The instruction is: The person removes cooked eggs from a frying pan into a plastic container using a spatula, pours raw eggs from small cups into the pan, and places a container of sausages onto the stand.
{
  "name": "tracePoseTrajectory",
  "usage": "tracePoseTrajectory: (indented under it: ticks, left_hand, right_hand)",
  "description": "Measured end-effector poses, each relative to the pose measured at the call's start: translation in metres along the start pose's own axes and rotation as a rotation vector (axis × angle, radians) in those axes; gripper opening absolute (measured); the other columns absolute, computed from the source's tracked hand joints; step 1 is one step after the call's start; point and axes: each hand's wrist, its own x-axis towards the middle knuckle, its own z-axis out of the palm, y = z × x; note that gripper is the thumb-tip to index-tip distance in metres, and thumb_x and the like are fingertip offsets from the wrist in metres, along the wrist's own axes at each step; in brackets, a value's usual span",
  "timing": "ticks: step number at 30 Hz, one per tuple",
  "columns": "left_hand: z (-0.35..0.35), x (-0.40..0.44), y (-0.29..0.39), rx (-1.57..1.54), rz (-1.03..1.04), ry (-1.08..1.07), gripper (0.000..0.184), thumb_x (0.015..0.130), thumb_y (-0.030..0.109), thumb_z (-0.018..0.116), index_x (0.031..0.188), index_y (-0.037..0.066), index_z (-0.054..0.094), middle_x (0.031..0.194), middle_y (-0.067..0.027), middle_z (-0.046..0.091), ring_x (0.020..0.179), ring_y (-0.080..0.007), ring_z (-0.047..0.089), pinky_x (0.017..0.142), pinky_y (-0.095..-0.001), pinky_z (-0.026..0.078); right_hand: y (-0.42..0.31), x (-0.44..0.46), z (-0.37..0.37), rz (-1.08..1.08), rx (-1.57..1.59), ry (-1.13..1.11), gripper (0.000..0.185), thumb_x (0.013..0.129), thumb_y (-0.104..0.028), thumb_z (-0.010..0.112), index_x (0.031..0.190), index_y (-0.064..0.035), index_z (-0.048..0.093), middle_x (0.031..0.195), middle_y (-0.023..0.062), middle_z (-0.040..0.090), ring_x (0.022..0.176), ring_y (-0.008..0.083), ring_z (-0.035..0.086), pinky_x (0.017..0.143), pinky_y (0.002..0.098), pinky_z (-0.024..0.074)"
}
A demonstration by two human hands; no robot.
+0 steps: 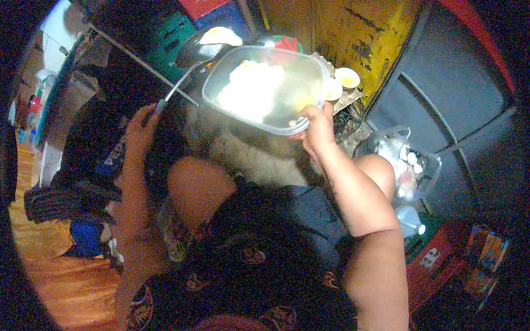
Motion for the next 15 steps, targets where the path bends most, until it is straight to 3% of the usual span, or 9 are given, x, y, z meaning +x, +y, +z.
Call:
tracePoseTrajectory:
  ticks: [3,6,12,15]
  left_hand:
    - [-0.015,-0.007,0.002,-0.112,0.012,-0.129,0.029,0.084,0.006,0.064,0.113,0.008,0.066,0.100,-0.0104,0.067,0.084,-0.0174,0.060,0.080,-0.0287,0.048]
    - [-0.022,-0.005,-0.001,-0.140,0.019,-0.243,0.028,0.083,0.005,0.065,0.112,0.008,0.066,0.102,-0.0100,0.068,0.086,-0.0195,0.063,0.081,-0.0298,0.048]
    - [-0.043,0.013,0.028,0.213,0.198,-0.336,0.031,0.077,0.012,0.071,0.108,0.012,0.068,0.100,-0.0118,0.069,0.088,-0.0298,0.066,0.079,-0.0368,0.051]
    - [-0.054,0.021,0.067,0.461,0.236,-0.340,0.027,0.076,0.016,0.071,0.103,0.015,0.069,0.090,-0.0120,0.068,0.084,-0.0326,0.064,0.075,-0.0415,0.051]
  right_hand:
    - [-0.004,-0.003,-0.008,0.066,-0.025,-0.087,0.047,0.068,-0.007,0.052,0.113,0.0020,0.044,0.085,0.0165,0.057,0.055,0.0278,0.062,0.034,0.0403,0.0520]
    - [-0.003,-0.009,-0.001,0.026,-0.108,-0.004,0.054,0.065,-0.012,0.051,0.117,0.0022,0.043,0.083,0.0148,0.055,0.052,0.0247,0.058,0.035,0.0382,0.0508]
    - [-0.002,-0.015,-0.002,0.005,-0.144,0.093,0.054,0.064,-0.013,0.051,0.115,0.0037,0.046,0.081,0.0147,0.056,0.053,0.0238,0.059,0.035,0.0365,0.0512]
    - [0.005,-0.007,-0.008,-0.028,-0.155,0.122,0.052,0.064,-0.011,0.050,0.114,0.0047,0.047,0.081,0.0155,0.057,0.052,0.0250,0.060,0.034,0.0356,0.0512]
